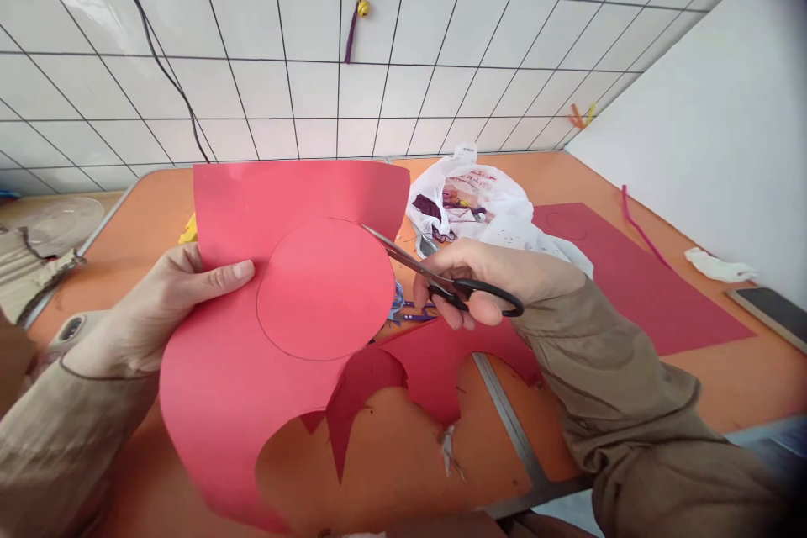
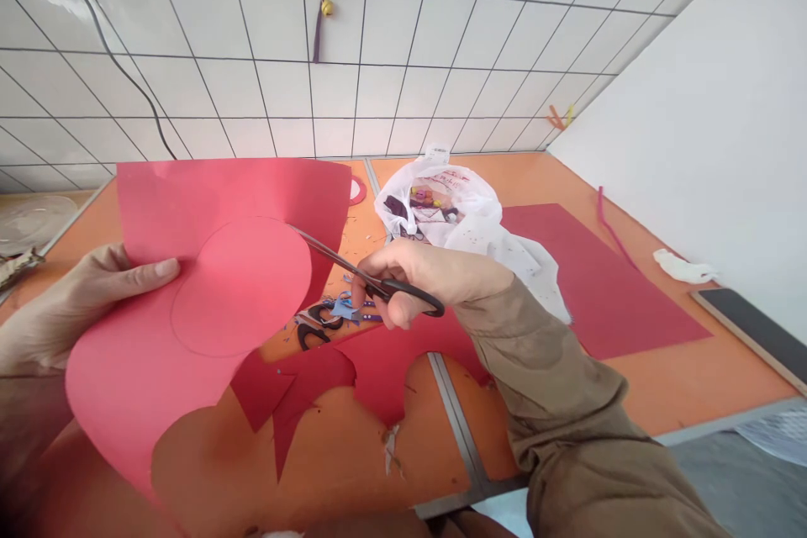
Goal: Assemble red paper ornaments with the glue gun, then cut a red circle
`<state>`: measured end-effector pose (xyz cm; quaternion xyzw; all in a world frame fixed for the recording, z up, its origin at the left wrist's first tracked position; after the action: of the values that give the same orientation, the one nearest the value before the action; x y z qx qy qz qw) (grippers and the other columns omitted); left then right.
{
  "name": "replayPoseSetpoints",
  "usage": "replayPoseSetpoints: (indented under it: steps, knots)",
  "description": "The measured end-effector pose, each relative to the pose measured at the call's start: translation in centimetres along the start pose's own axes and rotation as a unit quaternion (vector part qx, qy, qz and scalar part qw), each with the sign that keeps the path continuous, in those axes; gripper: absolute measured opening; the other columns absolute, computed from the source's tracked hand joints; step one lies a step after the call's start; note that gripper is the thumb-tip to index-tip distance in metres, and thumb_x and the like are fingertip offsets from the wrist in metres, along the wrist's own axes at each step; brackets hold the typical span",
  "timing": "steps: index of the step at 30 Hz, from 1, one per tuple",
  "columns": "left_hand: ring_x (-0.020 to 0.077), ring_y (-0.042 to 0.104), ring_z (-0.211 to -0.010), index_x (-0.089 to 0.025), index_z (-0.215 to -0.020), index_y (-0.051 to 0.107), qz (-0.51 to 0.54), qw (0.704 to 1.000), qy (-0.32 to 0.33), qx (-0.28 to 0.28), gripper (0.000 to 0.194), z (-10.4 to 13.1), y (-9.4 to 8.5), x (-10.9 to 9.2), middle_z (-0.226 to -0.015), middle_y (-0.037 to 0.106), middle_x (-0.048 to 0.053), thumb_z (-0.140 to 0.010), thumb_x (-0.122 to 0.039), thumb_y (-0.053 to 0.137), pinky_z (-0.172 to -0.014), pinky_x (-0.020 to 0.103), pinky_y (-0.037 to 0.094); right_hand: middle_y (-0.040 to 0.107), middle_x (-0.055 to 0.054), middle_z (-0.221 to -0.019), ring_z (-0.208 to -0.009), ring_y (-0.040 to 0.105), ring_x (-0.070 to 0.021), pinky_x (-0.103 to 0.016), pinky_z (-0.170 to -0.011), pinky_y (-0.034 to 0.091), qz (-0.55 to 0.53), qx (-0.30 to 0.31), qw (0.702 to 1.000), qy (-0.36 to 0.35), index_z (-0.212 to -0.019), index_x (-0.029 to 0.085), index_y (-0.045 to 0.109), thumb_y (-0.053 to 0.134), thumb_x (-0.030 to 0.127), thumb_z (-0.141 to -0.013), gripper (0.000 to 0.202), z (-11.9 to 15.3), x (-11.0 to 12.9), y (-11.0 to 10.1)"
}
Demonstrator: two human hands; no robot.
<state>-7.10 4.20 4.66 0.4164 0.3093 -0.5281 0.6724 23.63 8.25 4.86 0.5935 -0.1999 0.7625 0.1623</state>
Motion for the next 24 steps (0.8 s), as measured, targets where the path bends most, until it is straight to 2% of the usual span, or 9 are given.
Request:
replayPoseSetpoints:
  steps: [4,9,14,16,19,21,24]
  knots:
    - [0.0326,0.077,-0.060,-0.022,-0.092,0.081,-0.003,1.000,-0.012,0.010,0.038,-0.2,0.0,0.4,-0.081,0.082,0.009,-0.056,-0.025,0.094,-0.053,0.041,0.066,0.062,0.001,-0.062,-0.054,0.060,-0.0117,-0.022,-0.048,0.044,-0.010,-0.001,0.999,0.034,-0.094,0.011,0.066,0.081,0.073,-0.054,0.075,-0.3,0.1,0.2]
    - [0.0336,0.076,-0.058,-0.022,-0.100,0.080,-0.023,0.999,-0.011,0.041,0.043,-0.5,0.0,0.7,-0.080,0.082,0.010,-0.059,-0.027,0.093,-0.051,0.044,0.065,0.063,0.001,-0.064,-0.052,0.060,-0.0107,-0.022,-0.049,0.050,-0.031,-0.015,0.999,0.034,-0.092,0.010,0.067,0.084,0.070,-0.053,0.074,-0.5,0.3,0.4]
    - [0.0343,0.078,-0.065,-0.018,-0.093,0.081,-0.040,0.999,0.003,0.035,0.036,-0.2,0.6,0.9,-0.083,0.082,0.012,-0.059,-0.028,0.092,-0.063,0.047,0.066,0.063,0.001,-0.064,-0.053,0.060,-0.0099,-0.020,-0.049,0.049,-0.020,-0.015,0.999,0.024,-0.094,0.010,0.067,0.082,0.070,-0.057,0.072,-0.4,0.0,0.4]
    - [0.0349,0.078,-0.068,-0.019,-0.092,0.082,-0.046,0.998,0.019,0.033,0.034,0.2,1.1,0.8,-0.085,0.082,0.012,-0.060,-0.027,0.092,-0.063,0.046,0.066,0.063,0.001,-0.064,-0.051,0.060,-0.0096,-0.020,-0.048,0.048,-0.023,-0.014,0.999,0.031,-0.093,0.010,0.067,0.084,0.068,-0.056,0.071,-0.5,-0.1,0.4]
    - [0.0328,0.078,-0.065,-0.020,-0.089,0.082,-0.065,0.997,0.040,0.021,0.029,0.8,1.8,0.5,-0.084,0.082,0.011,-0.062,-0.026,0.090,-0.056,0.039,0.066,0.063,0.002,-0.061,-0.048,0.059,-0.0106,-0.021,-0.046,0.047,-0.028,-0.010,0.998,0.047,-0.090,0.010,0.067,0.088,0.059,-0.054,0.064,-0.7,-0.1,0.5]
    - [0.0311,0.078,-0.063,-0.019,-0.085,0.082,-0.079,0.996,0.050,0.008,0.025,1.0,1.8,0.3,-0.082,0.082,0.010,-0.062,-0.026,0.090,-0.053,0.035,0.065,0.064,0.002,-0.061,-0.050,0.060,-0.0115,-0.022,-0.047,0.048,-0.014,-0.006,0.998,0.054,-0.091,0.012,0.066,0.086,0.049,-0.060,0.052,-0.7,-0.1,0.6]
    - [0.0318,0.077,-0.062,-0.019,-0.086,0.082,-0.083,0.995,0.058,0.011,0.027,1.0,1.7,0.1,-0.082,0.082,0.011,-0.061,-0.028,0.091,-0.052,0.036,0.065,0.066,0.002,-0.061,-0.052,0.062,-0.0125,-0.024,-0.052,0.051,-0.005,-0.001,0.998,0.061,-0.093,0.015,0.065,0.078,0.038,-0.066,0.038,-0.6,-0.1,0.8]
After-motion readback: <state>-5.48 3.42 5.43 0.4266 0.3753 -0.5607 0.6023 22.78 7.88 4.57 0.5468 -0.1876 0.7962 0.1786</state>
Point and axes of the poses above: each hand's wrist, its own z-axis away from the middle knuckle, its own y-axis out of the palm, x = y × z, the point moved 4 cm from there along -z, towards the middle knuckle
